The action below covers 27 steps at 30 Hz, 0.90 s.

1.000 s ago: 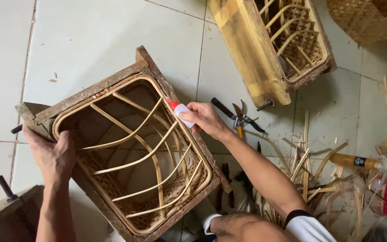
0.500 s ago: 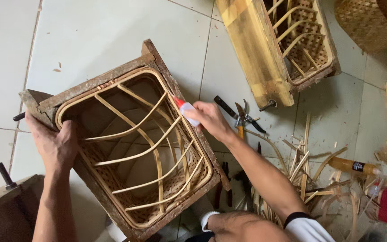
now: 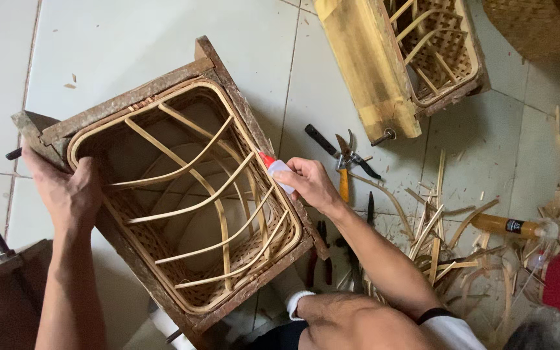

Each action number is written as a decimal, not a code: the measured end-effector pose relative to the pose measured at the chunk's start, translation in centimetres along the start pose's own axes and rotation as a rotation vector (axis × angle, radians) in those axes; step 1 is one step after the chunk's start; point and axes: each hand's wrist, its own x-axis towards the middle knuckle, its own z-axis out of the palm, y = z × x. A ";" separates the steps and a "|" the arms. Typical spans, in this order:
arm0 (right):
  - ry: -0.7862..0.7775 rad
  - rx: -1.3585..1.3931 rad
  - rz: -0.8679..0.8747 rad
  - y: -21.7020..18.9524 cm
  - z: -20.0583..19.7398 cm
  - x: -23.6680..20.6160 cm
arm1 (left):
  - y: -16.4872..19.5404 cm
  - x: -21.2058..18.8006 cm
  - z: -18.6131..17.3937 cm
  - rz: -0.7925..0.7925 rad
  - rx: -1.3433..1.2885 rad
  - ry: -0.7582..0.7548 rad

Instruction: The person assembles a rectangular basket frame by inserting curved bamboo strips into a wooden mold, tapping them with a hammer, trimming excess with pliers, and applying glue to the joints. The person repeats this process on multiple frames.

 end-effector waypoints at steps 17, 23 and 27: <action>0.025 -0.038 0.104 4.4 -0.9 -6.2 | -0.2 -1.1 -0.1 0.135 0.103 -0.035; 0.026 -0.036 0.097 5.1 -1.1 -7.8 | 1.0 -0.9 0.3 0.127 -0.161 -0.037; 0.001 0.068 0.123 6.3 -1.8 -10.9 | 1.2 -1.0 0.2 -0.046 -0.038 -0.024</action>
